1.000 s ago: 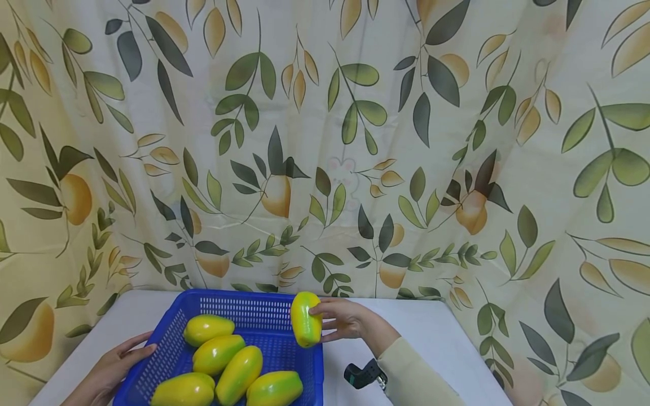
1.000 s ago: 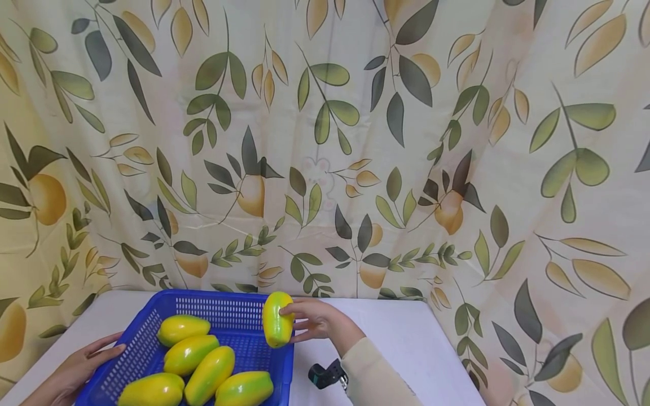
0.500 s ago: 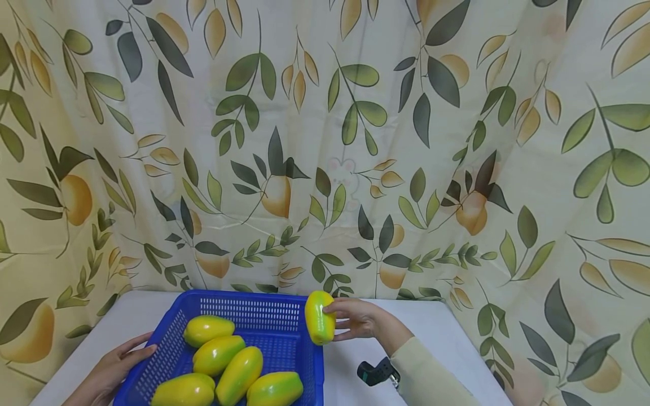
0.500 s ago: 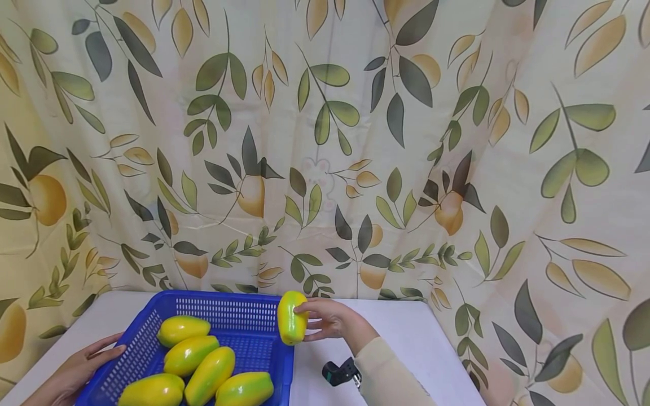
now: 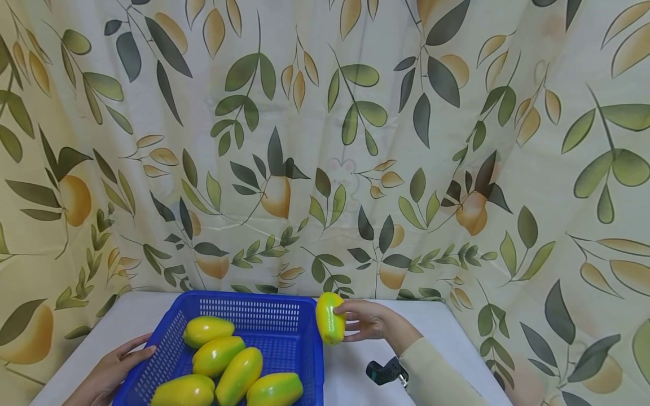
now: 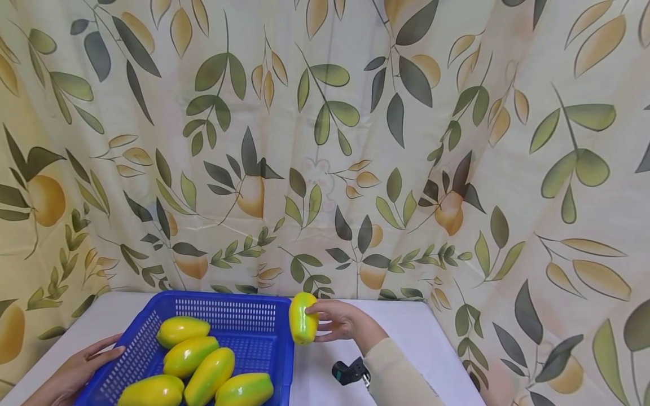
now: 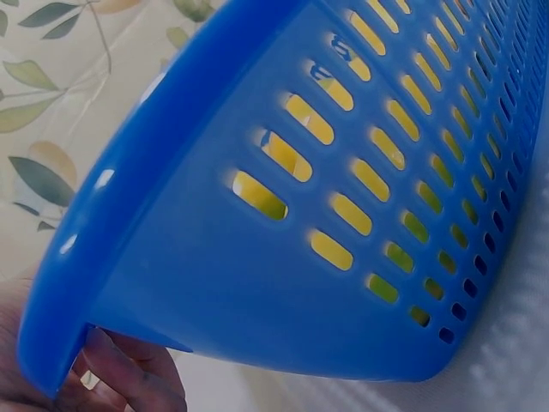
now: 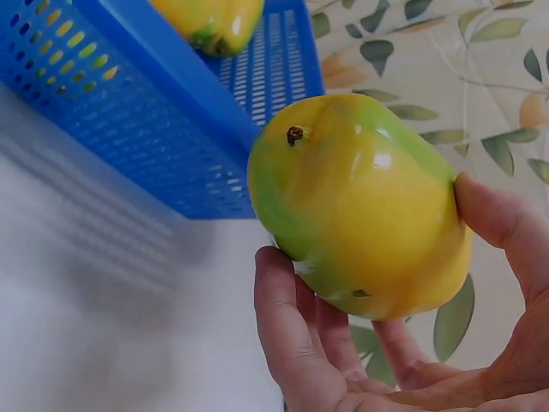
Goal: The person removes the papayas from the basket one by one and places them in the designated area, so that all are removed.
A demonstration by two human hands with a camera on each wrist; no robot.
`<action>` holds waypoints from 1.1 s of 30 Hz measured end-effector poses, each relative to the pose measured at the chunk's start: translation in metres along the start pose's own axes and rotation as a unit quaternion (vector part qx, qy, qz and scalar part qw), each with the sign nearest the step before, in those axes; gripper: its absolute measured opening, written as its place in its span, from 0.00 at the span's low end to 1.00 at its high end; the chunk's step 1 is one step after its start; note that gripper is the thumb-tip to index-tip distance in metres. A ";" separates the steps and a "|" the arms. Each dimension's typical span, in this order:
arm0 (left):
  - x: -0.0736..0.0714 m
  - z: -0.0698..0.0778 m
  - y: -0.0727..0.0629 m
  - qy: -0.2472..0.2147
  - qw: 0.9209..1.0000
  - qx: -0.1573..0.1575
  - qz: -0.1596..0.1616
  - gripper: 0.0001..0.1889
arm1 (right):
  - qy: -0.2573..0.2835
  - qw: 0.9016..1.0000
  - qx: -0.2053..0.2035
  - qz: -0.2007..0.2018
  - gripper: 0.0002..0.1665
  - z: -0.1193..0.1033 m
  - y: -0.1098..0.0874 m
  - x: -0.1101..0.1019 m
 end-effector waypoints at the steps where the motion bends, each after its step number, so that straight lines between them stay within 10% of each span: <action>1: 0.000 0.000 0.000 -0.001 1.000 0.000 0.001 0.47 | 0.001 1.000 0.002 0.000 0.39 0.001 0.001 -0.002; 33: 0.001 0.000 0.000 -0.024 1.000 0.005 0.000 0.44 | 0.075 0.989 0.116 0.052 0.42 0.043 0.025 -0.050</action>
Point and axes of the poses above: each hand's wrist, its own y-axis towards the middle knuckle, its own x-axis out of the palm, z = x × y, the point moved 5 cm from there along y, towards the middle knuckle, and after that the axes turned 11 degrees about x, right-handed, at the moved point
